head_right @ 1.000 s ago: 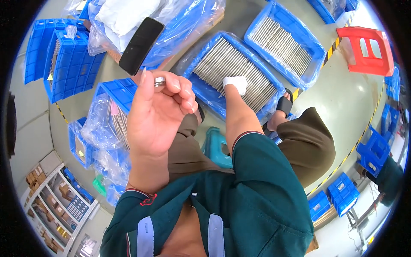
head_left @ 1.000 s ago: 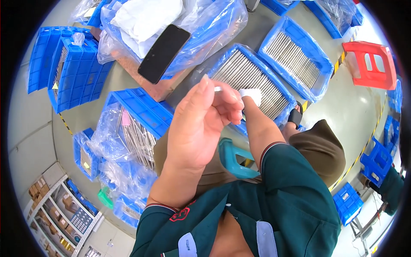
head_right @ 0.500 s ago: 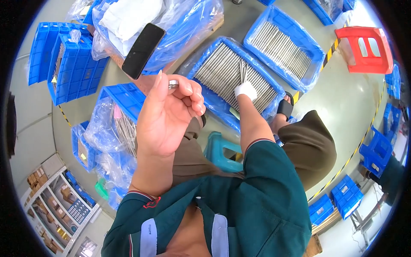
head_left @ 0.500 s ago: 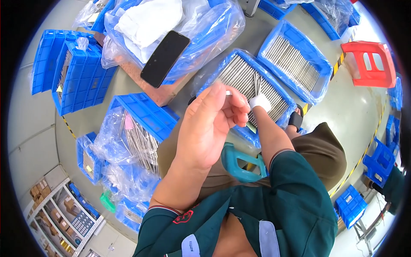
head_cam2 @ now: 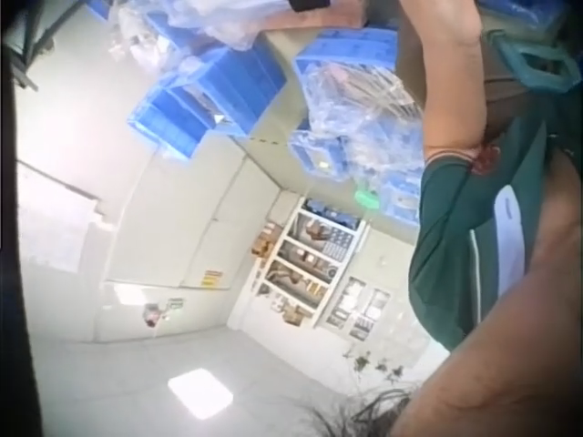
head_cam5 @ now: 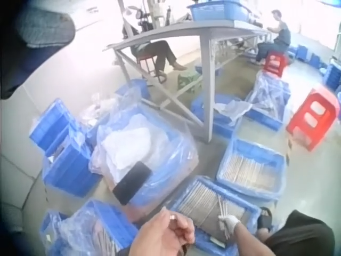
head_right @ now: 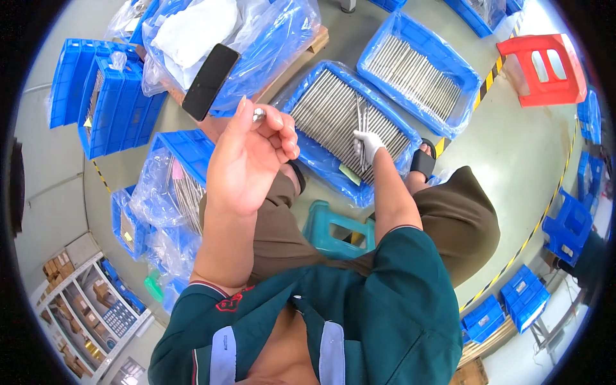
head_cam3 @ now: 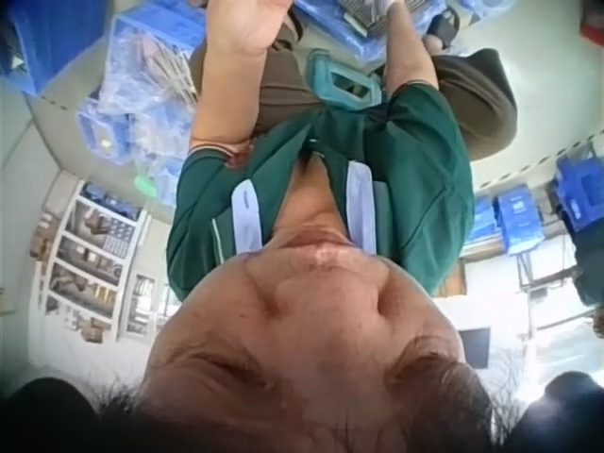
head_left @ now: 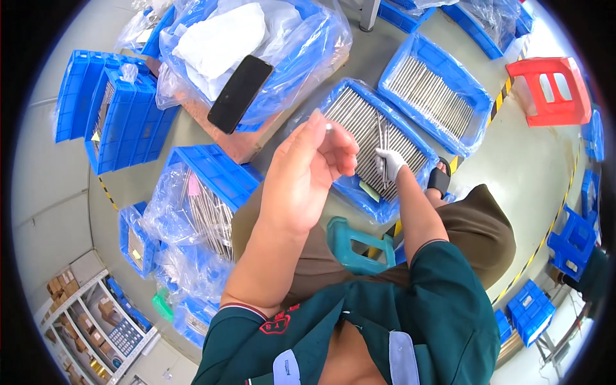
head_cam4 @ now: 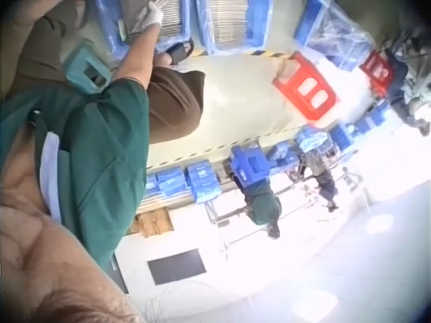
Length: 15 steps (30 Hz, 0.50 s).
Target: The recorder sorts metal rods by picking them up from one container, inspecting them, and placing them into another.
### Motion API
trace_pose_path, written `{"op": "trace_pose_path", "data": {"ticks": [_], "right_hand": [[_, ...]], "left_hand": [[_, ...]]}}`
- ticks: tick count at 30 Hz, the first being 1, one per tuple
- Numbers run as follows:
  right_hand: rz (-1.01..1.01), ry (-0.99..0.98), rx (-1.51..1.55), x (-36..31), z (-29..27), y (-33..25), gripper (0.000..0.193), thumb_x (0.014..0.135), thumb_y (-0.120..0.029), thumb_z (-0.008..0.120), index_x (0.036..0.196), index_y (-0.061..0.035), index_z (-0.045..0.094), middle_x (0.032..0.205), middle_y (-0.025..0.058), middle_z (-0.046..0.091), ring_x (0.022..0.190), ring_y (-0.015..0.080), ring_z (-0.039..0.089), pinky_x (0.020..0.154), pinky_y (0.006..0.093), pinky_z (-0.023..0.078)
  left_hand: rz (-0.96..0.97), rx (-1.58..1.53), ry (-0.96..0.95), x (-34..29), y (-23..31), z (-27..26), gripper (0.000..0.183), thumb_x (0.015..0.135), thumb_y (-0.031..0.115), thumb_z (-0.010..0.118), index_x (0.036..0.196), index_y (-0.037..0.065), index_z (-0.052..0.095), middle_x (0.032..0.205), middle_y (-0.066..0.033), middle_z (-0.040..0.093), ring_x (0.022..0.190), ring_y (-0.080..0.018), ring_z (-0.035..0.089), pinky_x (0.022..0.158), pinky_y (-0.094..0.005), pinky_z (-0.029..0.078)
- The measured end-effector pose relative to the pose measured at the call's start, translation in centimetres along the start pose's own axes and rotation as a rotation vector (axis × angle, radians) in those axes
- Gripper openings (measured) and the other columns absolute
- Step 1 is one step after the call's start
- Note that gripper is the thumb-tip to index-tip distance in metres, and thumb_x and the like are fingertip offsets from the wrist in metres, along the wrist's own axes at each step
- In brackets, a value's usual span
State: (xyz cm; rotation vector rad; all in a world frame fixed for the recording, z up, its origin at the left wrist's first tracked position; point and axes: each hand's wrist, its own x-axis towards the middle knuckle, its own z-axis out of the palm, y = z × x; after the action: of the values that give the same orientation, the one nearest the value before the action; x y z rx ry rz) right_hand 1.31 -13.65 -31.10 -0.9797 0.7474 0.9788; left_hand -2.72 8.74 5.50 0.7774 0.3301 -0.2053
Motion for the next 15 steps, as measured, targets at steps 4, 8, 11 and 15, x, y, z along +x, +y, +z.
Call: {"op": "trace_pose_path", "data": {"ticks": [4,8,11,15], "right_hand": [[-0.043,0.163,-0.127,-2.2,2.9,-0.4,0.038,0.087,-0.038,0.059,0.063,-0.0137,0.042,0.053,-0.0017,0.039,0.038,0.0103,0.032,0.035,0.0249,0.025],[-0.309,0.229,-0.522,-5.9,5.5,-1.0,0.042,0.087,-0.043,0.051,0.061,-0.0098,0.051,0.048,0.0026,0.045,0.037,0.0149,0.041,0.036,0.0296,0.034],[-0.407,0.058,-0.409,-12.4,8.8,-3.1,0.032,0.087,-0.032,0.055,0.067,-0.0086,0.05,0.052,0.002,0.046,0.037,0.0115,0.04,0.036,0.0267,0.031],[-0.558,0.006,-0.538,-20.8,11.5,-6.6,0.019,0.086,-0.022,0.056,0.075,-0.0088,0.049,0.056,0.0011,0.049,0.039,0.0067,0.04,0.034,0.0221,0.028]], "left_hand": [[0.018,0.0,0.001,0.9,-0.2,-0.3,0.032,0.092,0.036,0.051,0.085,0.005,0.058,0.08,-0.0067,0.061,0.07,-0.0144,0.056,0.065,-0.0266,0.046],[0.066,0.038,0.048,1.1,0.5,-1.0,0.033,0.091,0.039,0.053,0.085,0.006,0.056,0.08,-0.0069,0.058,0.072,-0.0158,0.055,0.066,-0.0298,0.046],[0.071,0.015,0.125,1.8,0.2,-1.6,0.033,0.091,0.039,0.053,0.088,0.007,0.057,0.081,-0.0051,0.059,0.072,-0.016,0.055,0.066,-0.0298,0.046],[0.134,-0.034,0.209,2.3,-0.3,-1.6,0.031,0.091,0.04,0.052,0.088,0.01,0.058,0.078,-0.0039,0.061,0.069,-0.0154,0.057,0.063,-0.0306,0.045]]}}
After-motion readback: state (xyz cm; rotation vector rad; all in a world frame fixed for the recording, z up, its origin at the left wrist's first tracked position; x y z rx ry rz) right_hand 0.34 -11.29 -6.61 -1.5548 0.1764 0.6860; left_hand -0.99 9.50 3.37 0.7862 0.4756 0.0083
